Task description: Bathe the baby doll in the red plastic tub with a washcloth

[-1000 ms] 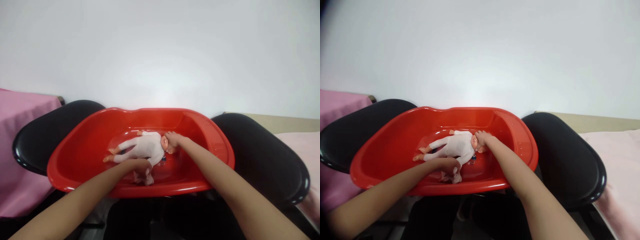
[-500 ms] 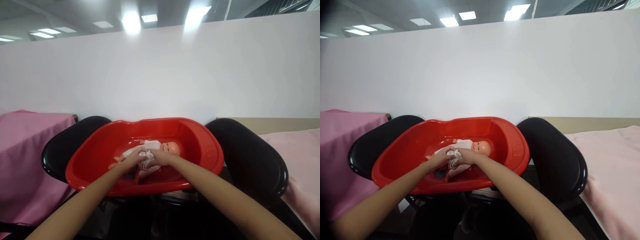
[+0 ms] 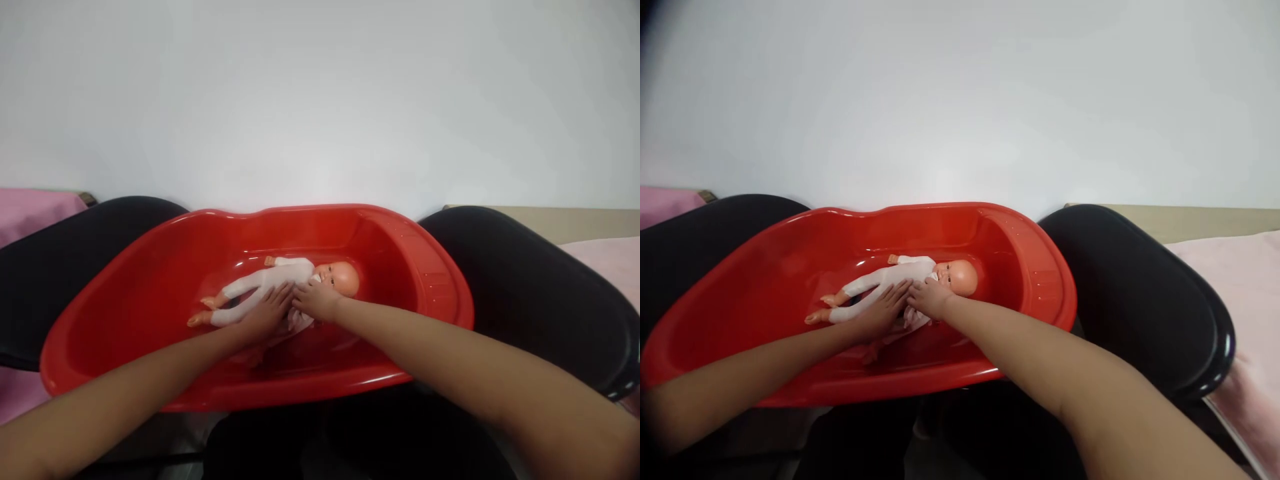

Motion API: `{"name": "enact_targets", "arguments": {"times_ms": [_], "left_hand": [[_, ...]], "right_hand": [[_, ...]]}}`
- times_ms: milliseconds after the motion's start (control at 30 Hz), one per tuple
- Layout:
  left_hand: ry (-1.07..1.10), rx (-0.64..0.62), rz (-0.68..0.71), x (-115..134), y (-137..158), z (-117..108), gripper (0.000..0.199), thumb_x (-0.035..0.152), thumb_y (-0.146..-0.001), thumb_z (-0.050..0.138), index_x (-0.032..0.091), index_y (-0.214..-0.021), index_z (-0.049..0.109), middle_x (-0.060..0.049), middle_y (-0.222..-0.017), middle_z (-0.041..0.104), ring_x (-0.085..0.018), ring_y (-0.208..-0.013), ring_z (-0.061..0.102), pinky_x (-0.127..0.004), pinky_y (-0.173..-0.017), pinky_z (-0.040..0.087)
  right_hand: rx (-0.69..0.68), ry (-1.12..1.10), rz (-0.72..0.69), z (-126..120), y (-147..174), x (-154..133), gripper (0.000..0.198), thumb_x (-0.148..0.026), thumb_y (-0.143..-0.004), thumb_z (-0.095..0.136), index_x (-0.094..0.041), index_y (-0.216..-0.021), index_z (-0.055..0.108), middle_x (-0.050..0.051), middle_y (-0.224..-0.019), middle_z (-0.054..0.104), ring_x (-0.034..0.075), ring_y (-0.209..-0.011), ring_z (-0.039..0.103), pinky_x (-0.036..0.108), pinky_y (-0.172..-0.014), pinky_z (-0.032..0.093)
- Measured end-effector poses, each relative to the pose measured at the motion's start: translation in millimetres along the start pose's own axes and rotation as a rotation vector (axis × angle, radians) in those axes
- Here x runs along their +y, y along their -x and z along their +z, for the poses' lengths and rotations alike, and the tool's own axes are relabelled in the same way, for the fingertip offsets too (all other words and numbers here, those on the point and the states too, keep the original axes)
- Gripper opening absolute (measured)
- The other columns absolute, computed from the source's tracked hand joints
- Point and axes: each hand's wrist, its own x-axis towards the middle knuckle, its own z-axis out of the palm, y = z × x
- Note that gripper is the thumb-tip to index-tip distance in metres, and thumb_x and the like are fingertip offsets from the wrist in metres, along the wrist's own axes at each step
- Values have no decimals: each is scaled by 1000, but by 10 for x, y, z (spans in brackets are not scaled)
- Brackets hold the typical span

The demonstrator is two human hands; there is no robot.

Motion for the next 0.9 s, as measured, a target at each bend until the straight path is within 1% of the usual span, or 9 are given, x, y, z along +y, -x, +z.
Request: {"name": "enact_targets", "arguments": {"times_ms": [67,167,267,367,433,600,733,833,900], "left_hand": [[22,-15,-8,53,39,98,75,33,-92,57,13,-164,45,-19,-176,33,-36,-165,25,-53,-132,22],[93,32,-47,147,40,240,80,34,-90,63,8,-163,44,-26,-175,29,-41,-165,21,-63,-132,12],[151,58,-43,220,-2,305,82,28,-88,67,8,-163,43,-28,-176,23,-44,-165,18,-69,-130,5],[154,43,-12,214,-56,255,80,17,-88,65,13,-165,43,-25,-178,20,-43,-166,15,-72,-128,4],[133,25,34,163,-82,195,75,13,-92,59,20,-166,45,-21,-178,25,-42,-166,17,-73,-128,7],[108,52,94,-14,-108,124,63,16,-99,57,25,-162,52,-17,-177,31,-42,-163,26,-72,-127,14],[90,114,-5,-129,-174,90,57,12,-103,49,23,-158,56,-16,-174,38,-38,-161,33,-66,-128,21],[84,171,-89,-229,-253,23,55,10,-104,45,18,-157,57,-17,-172,42,-37,-159,36,-64,-128,24],[87,213,-109,-309,-296,-32,55,10,-103,43,16,-156,58,-19,-169,46,-37,-157,39,-62,-128,26]], "right_hand": [[-38,14,-61,160,48,-80,26,-24,-103,62,-18,-128,68,15,-141,66,28,-127,61,45,-103,51],[-126,-19,-115,323,216,-181,24,-23,-103,62,-19,-124,71,15,-138,68,29,-125,62,47,-105,50],[-227,-152,-157,386,393,-216,25,-26,-97,70,-19,-120,73,16,-129,71,29,-116,64,42,-94,53],[-160,-276,-190,357,438,-205,27,-20,-89,75,-23,-115,77,13,-123,73,30,-113,65,40,-84,53],[-115,-282,-273,307,367,-218,25,-18,-90,74,-25,-114,78,11,-122,74,30,-116,64,42,-88,52],[-201,-179,-542,218,66,-375,9,-32,-99,71,-28,-98,78,2,-127,76,28,-122,62,43,-97,50],[-70,-49,-702,209,-124,-446,28,-27,-107,52,-24,-99,79,5,-128,75,28,-118,63,42,-99,49],[-9,-108,-724,214,-356,-459,37,-14,-107,42,-16,-107,79,12,-127,76,28,-119,64,41,-113,43],[-44,-290,-616,232,-584,-457,36,-10,-104,44,-14,-113,78,14,-135,74,28,-129,62,40,-121,38]]}}
